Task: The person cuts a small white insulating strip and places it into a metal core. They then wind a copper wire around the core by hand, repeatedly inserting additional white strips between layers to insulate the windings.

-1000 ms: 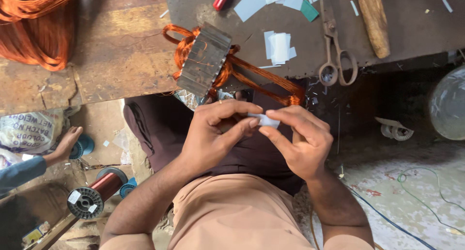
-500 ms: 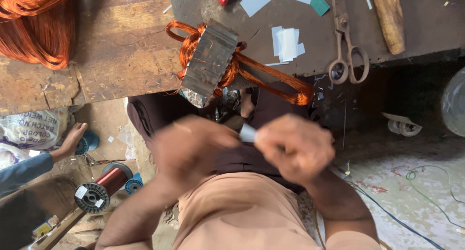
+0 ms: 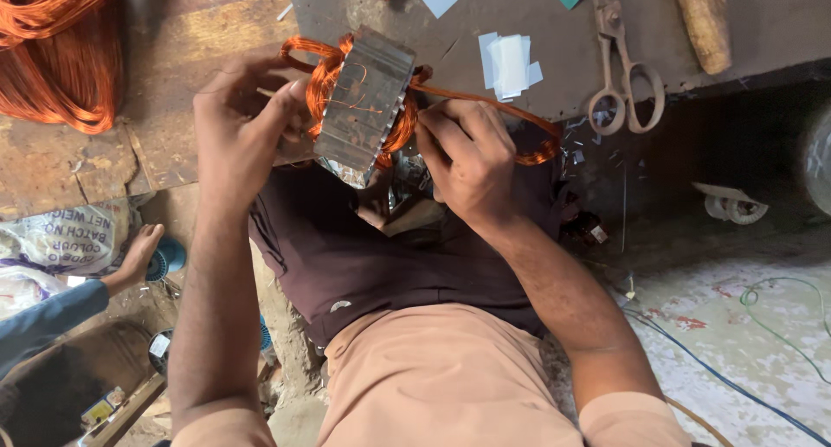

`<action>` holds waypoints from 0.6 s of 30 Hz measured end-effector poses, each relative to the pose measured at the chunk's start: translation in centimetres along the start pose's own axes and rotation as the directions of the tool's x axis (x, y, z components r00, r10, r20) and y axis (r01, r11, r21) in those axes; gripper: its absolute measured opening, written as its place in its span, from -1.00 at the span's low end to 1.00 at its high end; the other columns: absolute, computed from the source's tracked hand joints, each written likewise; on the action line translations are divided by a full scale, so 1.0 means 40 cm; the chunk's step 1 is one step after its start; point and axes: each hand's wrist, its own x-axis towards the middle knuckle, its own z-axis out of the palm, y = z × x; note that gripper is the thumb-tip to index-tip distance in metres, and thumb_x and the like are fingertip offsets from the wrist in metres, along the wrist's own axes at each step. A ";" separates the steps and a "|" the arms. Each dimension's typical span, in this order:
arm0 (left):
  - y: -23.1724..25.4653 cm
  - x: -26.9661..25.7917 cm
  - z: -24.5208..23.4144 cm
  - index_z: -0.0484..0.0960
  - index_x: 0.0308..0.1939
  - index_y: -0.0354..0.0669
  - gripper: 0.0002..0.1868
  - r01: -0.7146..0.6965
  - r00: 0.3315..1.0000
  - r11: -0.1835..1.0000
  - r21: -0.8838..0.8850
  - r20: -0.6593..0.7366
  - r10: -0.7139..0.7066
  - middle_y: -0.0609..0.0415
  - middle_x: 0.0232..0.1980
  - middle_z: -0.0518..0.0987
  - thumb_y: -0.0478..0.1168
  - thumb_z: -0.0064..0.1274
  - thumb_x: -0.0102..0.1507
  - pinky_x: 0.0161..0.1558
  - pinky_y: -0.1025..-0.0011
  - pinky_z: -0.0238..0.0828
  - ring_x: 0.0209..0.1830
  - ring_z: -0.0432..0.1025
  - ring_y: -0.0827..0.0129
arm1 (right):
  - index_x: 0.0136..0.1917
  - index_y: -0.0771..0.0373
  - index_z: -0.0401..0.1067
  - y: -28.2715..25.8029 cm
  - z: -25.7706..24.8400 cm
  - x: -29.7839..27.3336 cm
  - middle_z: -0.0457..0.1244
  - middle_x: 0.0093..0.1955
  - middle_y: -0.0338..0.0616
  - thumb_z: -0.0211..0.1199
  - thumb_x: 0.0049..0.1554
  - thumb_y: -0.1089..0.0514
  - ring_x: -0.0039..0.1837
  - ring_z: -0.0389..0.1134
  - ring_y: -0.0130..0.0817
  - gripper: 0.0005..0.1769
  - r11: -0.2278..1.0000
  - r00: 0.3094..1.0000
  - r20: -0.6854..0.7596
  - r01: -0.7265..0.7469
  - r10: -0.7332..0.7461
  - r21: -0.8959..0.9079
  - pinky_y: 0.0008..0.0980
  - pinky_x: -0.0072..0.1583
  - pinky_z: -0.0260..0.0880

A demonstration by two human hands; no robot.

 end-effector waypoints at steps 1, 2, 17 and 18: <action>0.001 0.012 0.004 0.55 0.22 -0.32 -0.68 -0.019 0.999 1.000 -0.020 0.038 0.020 0.10 -0.06 0.66 -0.32 0.19 0.41 -0.30 0.61 0.52 -0.24 0.54 0.57 | 0.00 0.37 0.53 0.002 0.004 0.000 0.32 0.00 -0.11 0.46 0.11 0.41 0.02 0.39 -0.16 -0.81 1.000 1.000 0.000 0.002 -0.002 0.000 -0.19 0.08 0.41; 0.001 0.023 0.006 0.54 0.23 -0.30 -0.66 -0.018 0.999 1.000 0.017 0.052 0.017 0.10 -0.06 0.66 -0.34 0.19 0.39 -0.31 0.61 0.53 -0.24 0.54 0.57 | 0.00 0.38 0.53 0.004 0.007 -0.001 0.32 -0.01 -0.10 0.46 0.11 0.41 0.01 0.39 -0.15 -0.81 1.000 1.000 -0.001 0.003 -0.003 0.000 -0.19 0.07 0.40; -0.091 0.100 0.026 0.61 -0.04 -0.31 -0.85 -0.143 0.949 0.988 -0.065 0.275 0.155 0.15 -0.13 0.65 -0.47 0.28 0.40 -0.07 0.56 0.48 -0.14 0.50 0.62 | 0.04 0.39 0.56 0.030 0.032 0.002 0.33 -0.03 -0.09 0.47 0.08 0.42 0.00 0.37 -0.15 -0.76 1.000 0.999 0.032 0.008 -0.008 -0.006 -0.20 0.06 0.39; -0.093 0.099 0.030 0.60 -0.05 -0.32 -0.87 -0.157 0.949 0.986 -0.055 0.266 0.166 0.16 -0.14 0.64 -0.48 0.27 0.41 -0.08 0.57 0.45 -0.17 0.48 0.64 | 0.04 0.38 0.55 0.032 0.023 -0.001 0.34 -0.02 -0.10 0.47 0.09 0.41 0.02 0.38 -0.15 -0.76 1.000 1.000 0.011 0.006 -0.006 0.000 -0.20 0.07 0.40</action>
